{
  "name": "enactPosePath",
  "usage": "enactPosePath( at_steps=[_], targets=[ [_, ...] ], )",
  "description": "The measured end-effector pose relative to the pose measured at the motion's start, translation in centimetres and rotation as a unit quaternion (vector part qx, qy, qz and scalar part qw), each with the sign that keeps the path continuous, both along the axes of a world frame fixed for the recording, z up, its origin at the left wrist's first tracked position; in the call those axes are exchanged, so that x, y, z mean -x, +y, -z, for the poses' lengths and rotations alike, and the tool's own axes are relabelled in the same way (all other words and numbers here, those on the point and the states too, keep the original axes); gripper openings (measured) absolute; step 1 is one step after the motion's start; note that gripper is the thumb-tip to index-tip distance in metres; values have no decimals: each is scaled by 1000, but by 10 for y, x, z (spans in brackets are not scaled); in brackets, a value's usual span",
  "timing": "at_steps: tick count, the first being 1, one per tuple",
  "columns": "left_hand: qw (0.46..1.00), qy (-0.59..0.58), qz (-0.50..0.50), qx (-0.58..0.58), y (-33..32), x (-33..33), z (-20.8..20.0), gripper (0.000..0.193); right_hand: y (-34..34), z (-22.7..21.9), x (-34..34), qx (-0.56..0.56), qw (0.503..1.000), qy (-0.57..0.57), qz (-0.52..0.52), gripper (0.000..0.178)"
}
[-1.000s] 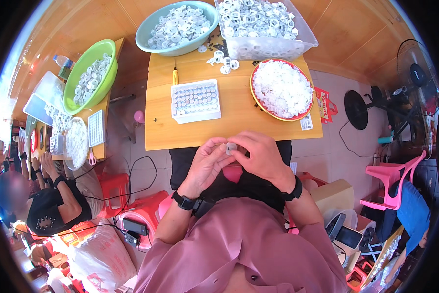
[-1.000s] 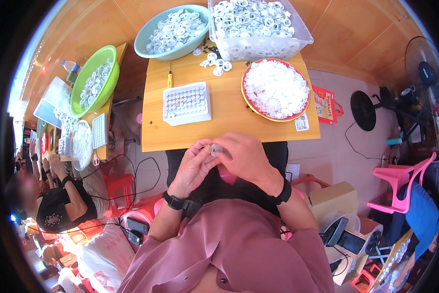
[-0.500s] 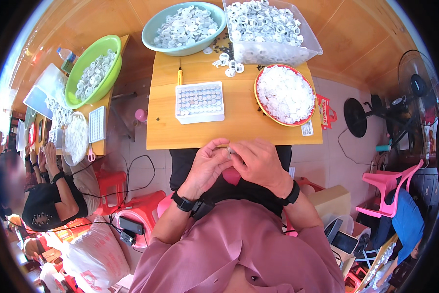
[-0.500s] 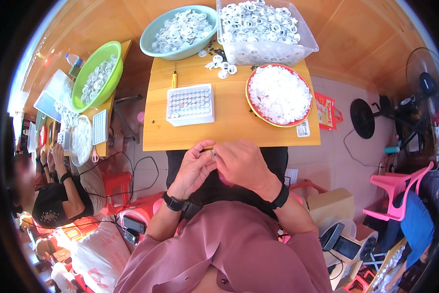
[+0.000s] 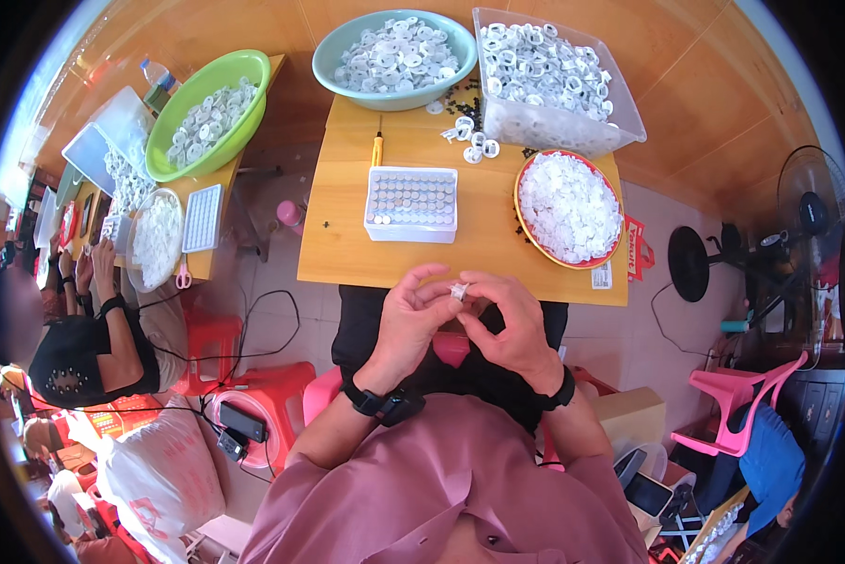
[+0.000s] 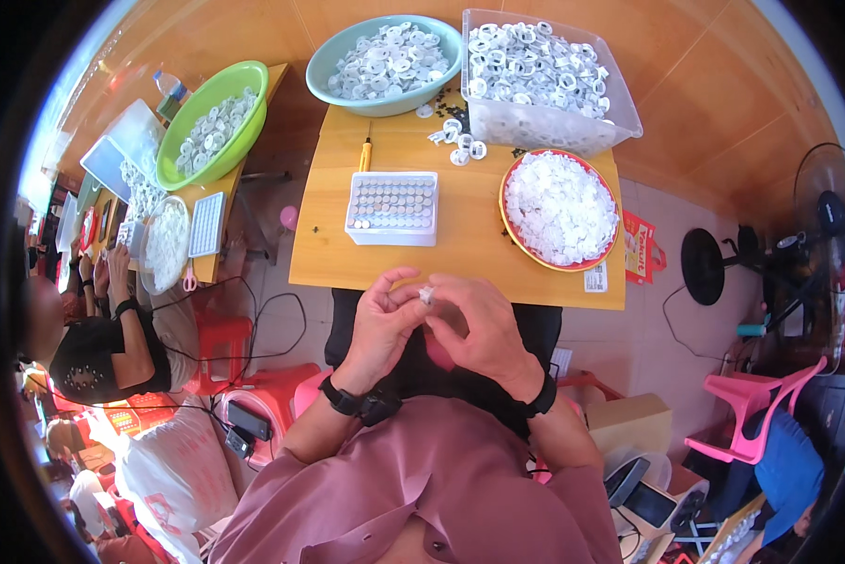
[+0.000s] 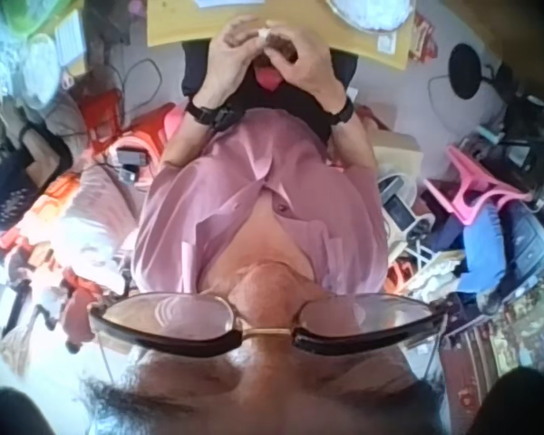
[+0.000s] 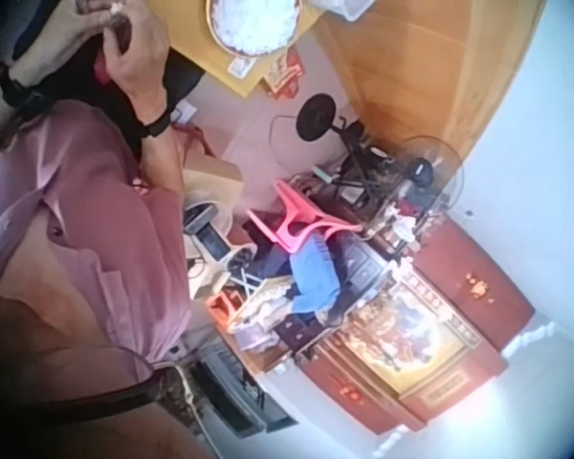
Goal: Assembling small white plastic components into a grid-like tray and checking them.
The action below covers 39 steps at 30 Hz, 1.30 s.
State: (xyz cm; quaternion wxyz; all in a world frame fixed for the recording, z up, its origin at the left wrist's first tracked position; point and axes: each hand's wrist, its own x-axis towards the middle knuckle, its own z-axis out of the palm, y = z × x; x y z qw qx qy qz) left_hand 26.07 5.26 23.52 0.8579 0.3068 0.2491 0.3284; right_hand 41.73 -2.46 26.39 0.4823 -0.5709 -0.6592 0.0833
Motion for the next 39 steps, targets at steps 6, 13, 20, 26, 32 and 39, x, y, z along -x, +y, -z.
enactPosePath(
  at_steps=[6, 13, 20, 26, 32, 39],
  targets=[
    [994, -94, 19, 51, 4, 7, 5, 33, -3, -3, 3, 63, 983, 168, 42, 25],
    [983, -117, 38, 134, 2, 8, 10, 28, 0, -7, 7, -12, 995, 58, 83, 24],
    [985, -117, 63, 110, 1, 6, 4, 27, 4, -12, 11, -1, 998, -11, 56, 32],
    [989, -109, 50, 85, 0, 4, 5, 27, 7, -11, 9, -8, 999, -40, 33, 29],
    [993, -79, 40, 75, -2, 6, 15, 25, 8, -14, 9, -12, 997, -75, 26, 25],
    [992, -87, 50, 74, 0, 5, 6, 25, 2, -12, 7, 50, 997, 51, 3, 26]
  ],
)
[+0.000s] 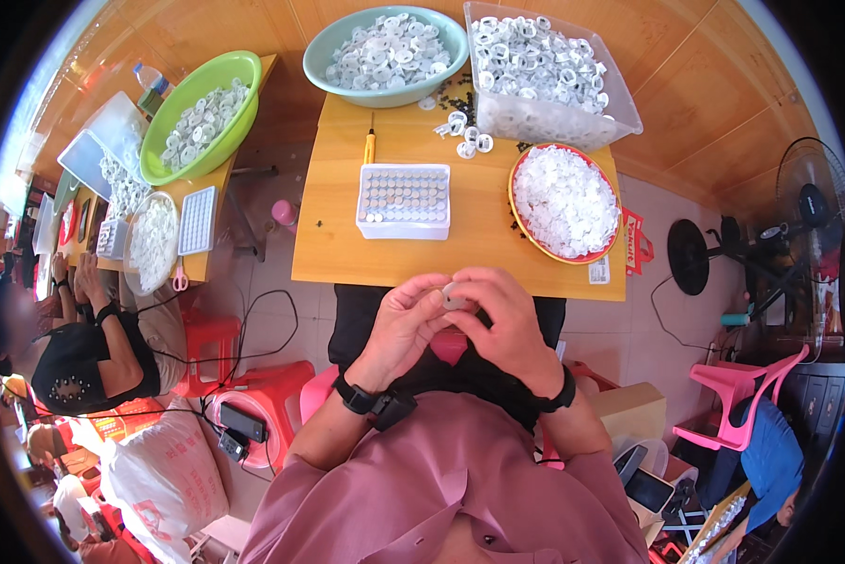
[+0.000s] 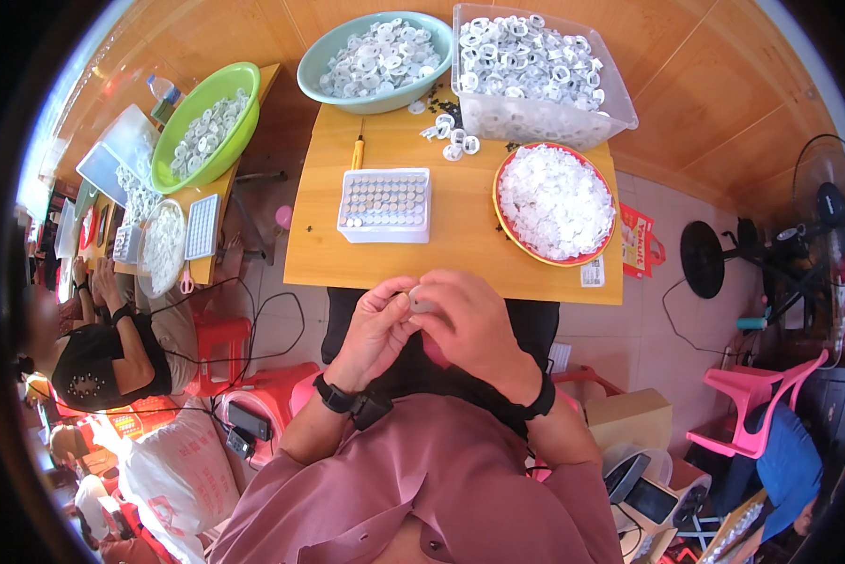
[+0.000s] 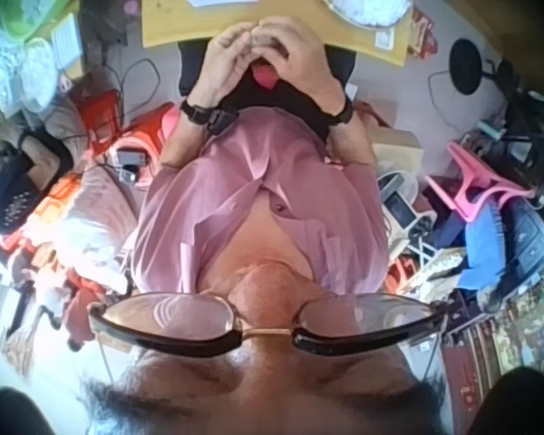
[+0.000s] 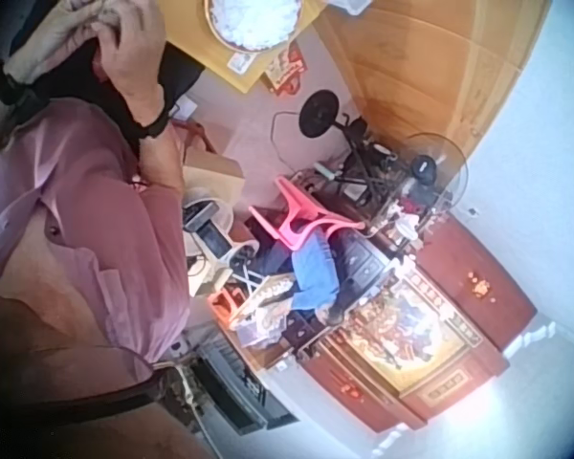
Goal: Assembling small white plastic components into a grid-like tray and checking them.
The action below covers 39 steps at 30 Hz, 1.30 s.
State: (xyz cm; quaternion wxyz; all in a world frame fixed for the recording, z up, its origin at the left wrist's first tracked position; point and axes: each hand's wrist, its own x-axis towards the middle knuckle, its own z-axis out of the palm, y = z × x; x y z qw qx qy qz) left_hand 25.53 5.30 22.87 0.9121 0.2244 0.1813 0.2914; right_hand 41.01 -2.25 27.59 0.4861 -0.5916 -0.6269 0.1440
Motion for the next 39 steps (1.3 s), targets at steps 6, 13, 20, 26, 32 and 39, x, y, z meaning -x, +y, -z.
enactPosePath(
  at_steps=[6, 13, 20, 26, 32, 39],
  targets=[
    [1000, 0, 23, 0, -1, 0, 1, 26, 3, -11, -12, 0, 997, -70, 21, 24],
    [999, 34, 29, -20, 0, 0, 3, 24, -4, -18, -10, 5, 976, -215, 14, 30],
    [999, 26, 43, 0, -1, 3, -3, 26, -3, -23, -9, -23, 975, -220, -9, 27],
    [998, -6, 56, 9, -1, 7, -8, 32, -4, -21, -7, -63, 972, -224, -29, 24],
    [999, 12, 21, -24, -1, 7, -7, 37, -2, -9, -5, -90, 973, -213, 0, 23],
    [999, 2, -7, -31, -1, 2, -10, 35, 2, -9, -1, -37, 998, -57, -8, 33]
  ],
)
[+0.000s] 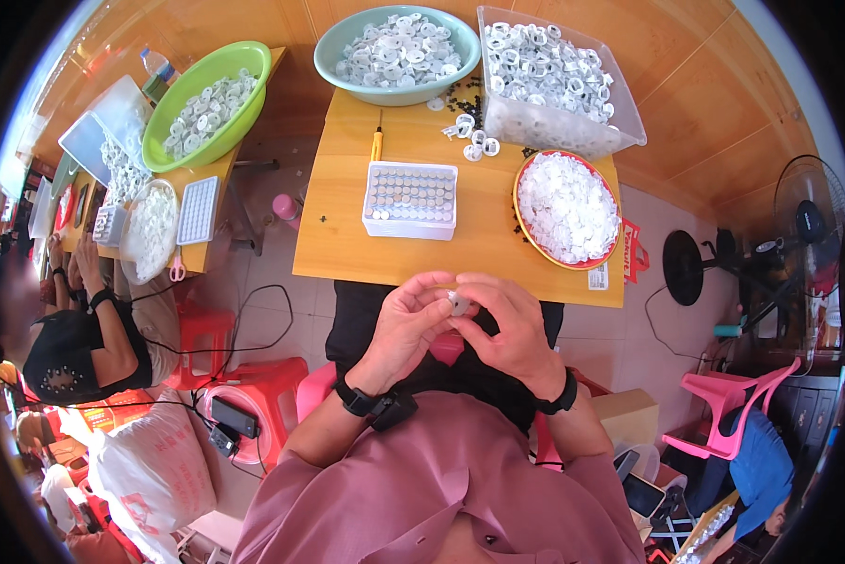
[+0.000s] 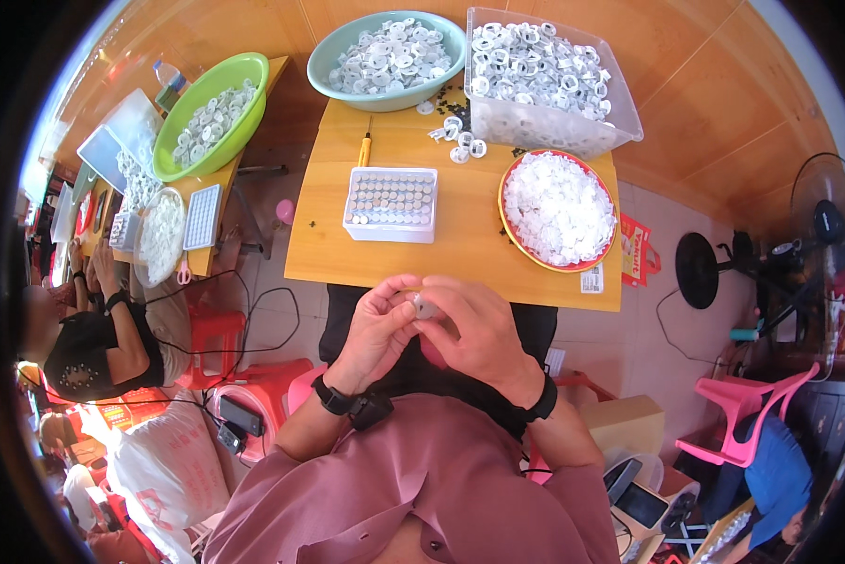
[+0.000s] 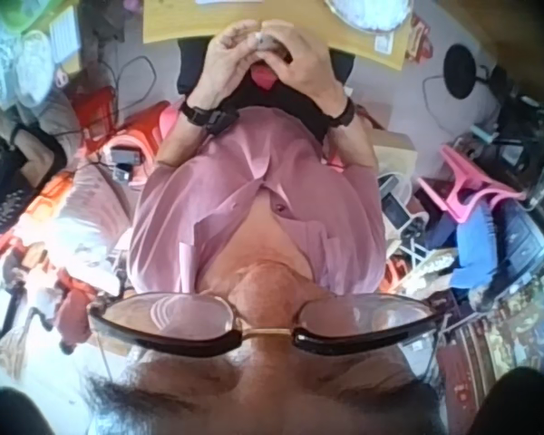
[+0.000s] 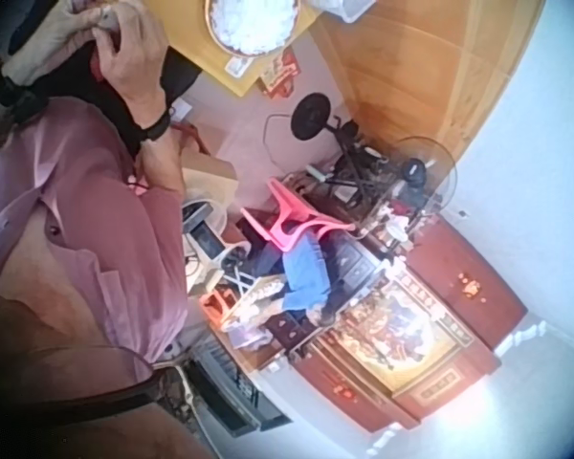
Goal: Assembling small white plastic components into a grid-like tray and checking them.
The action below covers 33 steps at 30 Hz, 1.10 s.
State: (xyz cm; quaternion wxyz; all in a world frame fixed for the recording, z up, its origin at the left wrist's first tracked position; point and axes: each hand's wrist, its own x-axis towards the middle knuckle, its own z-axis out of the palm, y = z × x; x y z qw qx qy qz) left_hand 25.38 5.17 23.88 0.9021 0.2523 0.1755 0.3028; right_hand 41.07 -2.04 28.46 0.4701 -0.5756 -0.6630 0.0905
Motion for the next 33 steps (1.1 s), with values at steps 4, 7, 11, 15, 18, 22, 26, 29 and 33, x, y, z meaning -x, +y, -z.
enactPosePath(
  at_steps=[4, 7, 11, 15, 18, 22, 26, 29, 33],
  targets=[
    [1000, -18, -11, 17, 0, 2, 4, 27, 1, 3, 4, -5, 999, -39, 0, 32],
    [999, -2, -17, 32, -1, 5, 2, 25, 4, 1, 7, -5, 999, -46, -3, 30],
    [999, -14, -30, 39, 2, 10, 12, 25, 13, -1, 12, -24, 993, -113, 1, 24],
    [998, -10, -47, 37, 7, 16, 19, 25, 26, -4, 16, -23, 992, -127, -13, 24],
    [994, -50, -65, 72, 15, 25, 27, 27, 49, -28, 7, 39, 993, -83, -73, 21],
    [985, -37, -93, 141, 30, 33, 34, 31, 122, -52, -20, 111, 978, -162, -70, 14],
    [979, -27, -124, 158, 40, 44, 35, 32, 219, -57, -32, 245, 893, -360, -111, 21],
    [974, -18, -153, 165, 45, 46, 39, 32, 271, -20, -36, 179, 920, -290, -193, 23],
    [972, -15, -161, 172, 47, 49, 42, 32, 302, 12, -30, 292, 875, -347, -172, 23]
  ],
)
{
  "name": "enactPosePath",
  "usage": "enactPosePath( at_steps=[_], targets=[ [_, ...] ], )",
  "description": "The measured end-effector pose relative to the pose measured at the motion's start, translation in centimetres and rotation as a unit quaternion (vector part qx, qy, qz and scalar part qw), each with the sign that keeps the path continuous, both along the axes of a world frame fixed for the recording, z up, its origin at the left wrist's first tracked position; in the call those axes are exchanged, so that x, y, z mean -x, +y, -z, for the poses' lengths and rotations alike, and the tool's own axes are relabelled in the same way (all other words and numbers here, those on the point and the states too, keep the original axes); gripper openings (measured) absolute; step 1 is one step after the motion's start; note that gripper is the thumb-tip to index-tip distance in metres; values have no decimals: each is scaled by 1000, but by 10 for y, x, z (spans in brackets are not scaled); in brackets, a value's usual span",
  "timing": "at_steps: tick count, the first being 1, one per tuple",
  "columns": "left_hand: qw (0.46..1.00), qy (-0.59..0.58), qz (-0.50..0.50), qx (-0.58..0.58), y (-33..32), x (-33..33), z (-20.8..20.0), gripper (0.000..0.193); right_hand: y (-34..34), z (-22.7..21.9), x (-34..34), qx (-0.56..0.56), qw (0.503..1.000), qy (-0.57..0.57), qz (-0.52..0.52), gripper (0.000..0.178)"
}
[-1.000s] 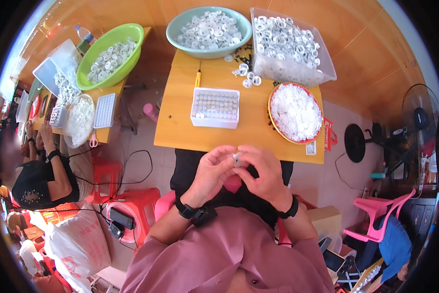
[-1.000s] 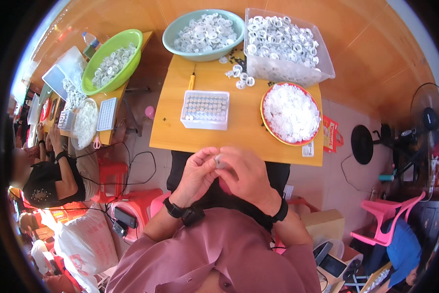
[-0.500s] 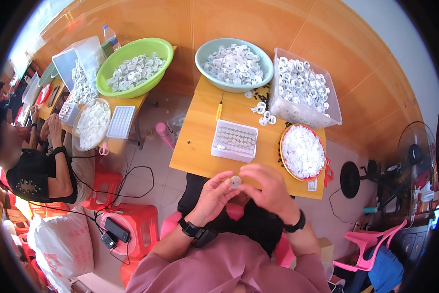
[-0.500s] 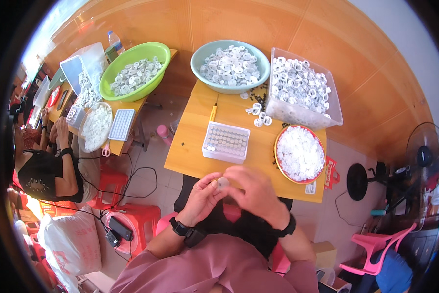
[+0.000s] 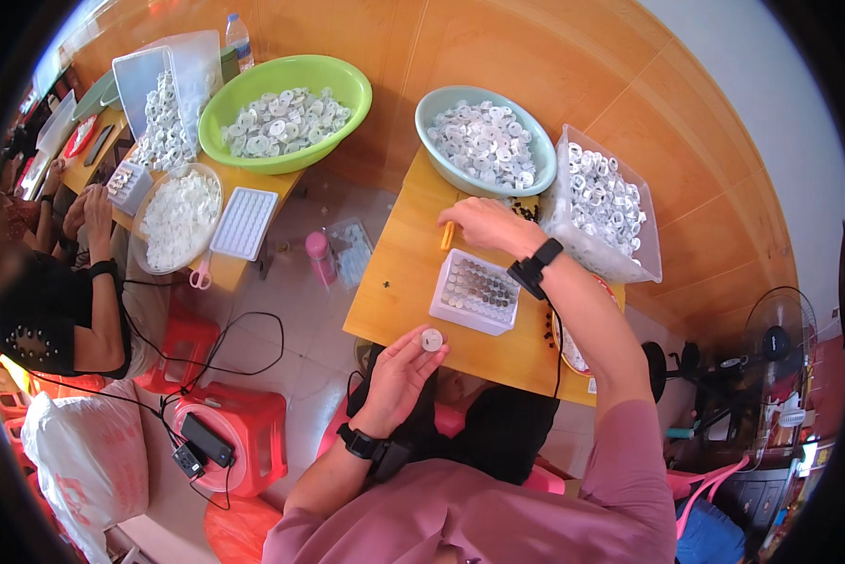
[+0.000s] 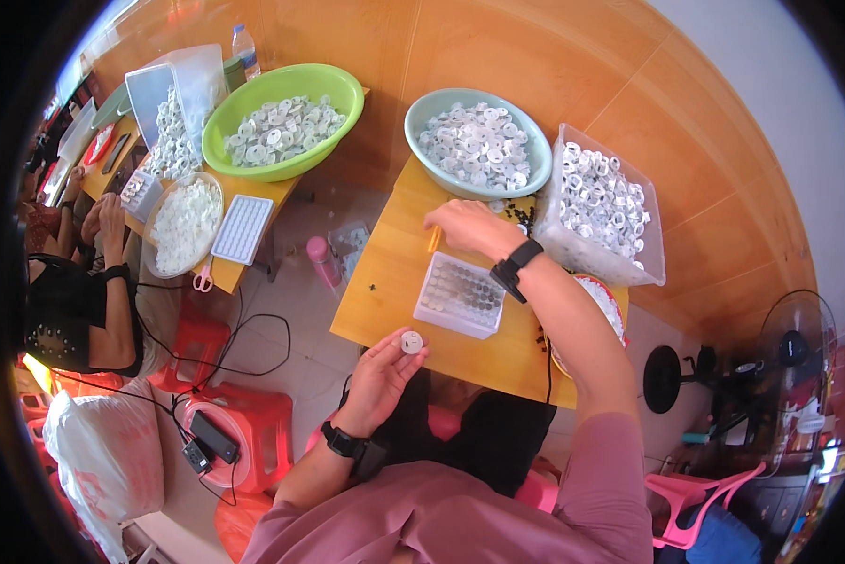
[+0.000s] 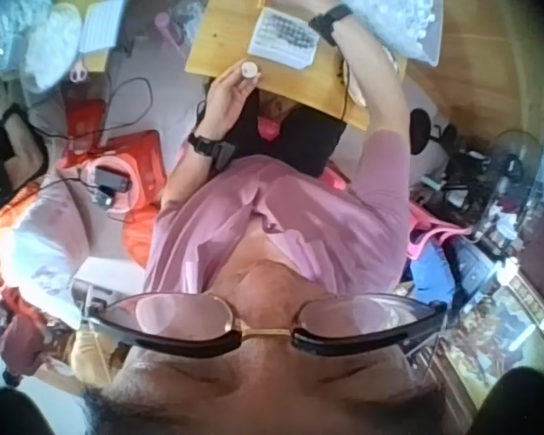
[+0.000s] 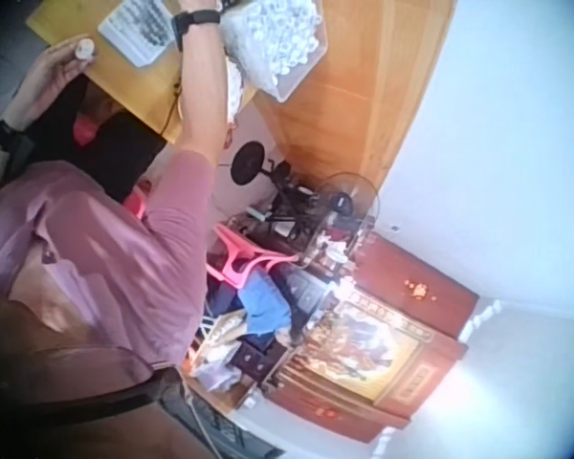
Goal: Assembling small white plastic components into a grid-like tray and checking them.
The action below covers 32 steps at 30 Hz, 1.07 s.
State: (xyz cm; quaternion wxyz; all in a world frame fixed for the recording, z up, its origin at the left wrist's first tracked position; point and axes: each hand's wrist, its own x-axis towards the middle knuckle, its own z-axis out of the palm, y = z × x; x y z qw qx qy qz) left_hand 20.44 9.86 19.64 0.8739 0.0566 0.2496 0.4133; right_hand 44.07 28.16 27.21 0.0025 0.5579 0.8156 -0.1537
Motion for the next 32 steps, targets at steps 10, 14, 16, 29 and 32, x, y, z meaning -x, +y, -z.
enactPosePath(
  at_steps=[10, 14, 16, 29, 32],
  targets=[
    [1000, -11, -6, -13, 2, 1, -8, 30, 13, 7, -12, -91, 989, 36, -109, 17],
    [999, -32, 24, -17, 3, 0, -12, 31, -21, -43, -16, -127, 986, 103, 5, 19],
    [998, -45, 45, -23, 2, 2, -13, 32, -61, -76, -5, -158, 964, 190, 100, 22],
    [971, -44, 221, -74, -39, -20, -18, 32, -296, -28, 23, -112, 720, 621, 287, 28],
    [963, 29, 234, -132, -51, -26, -20, 33, -311, -25, 18, -124, 731, 603, 294, 29]
  ],
)
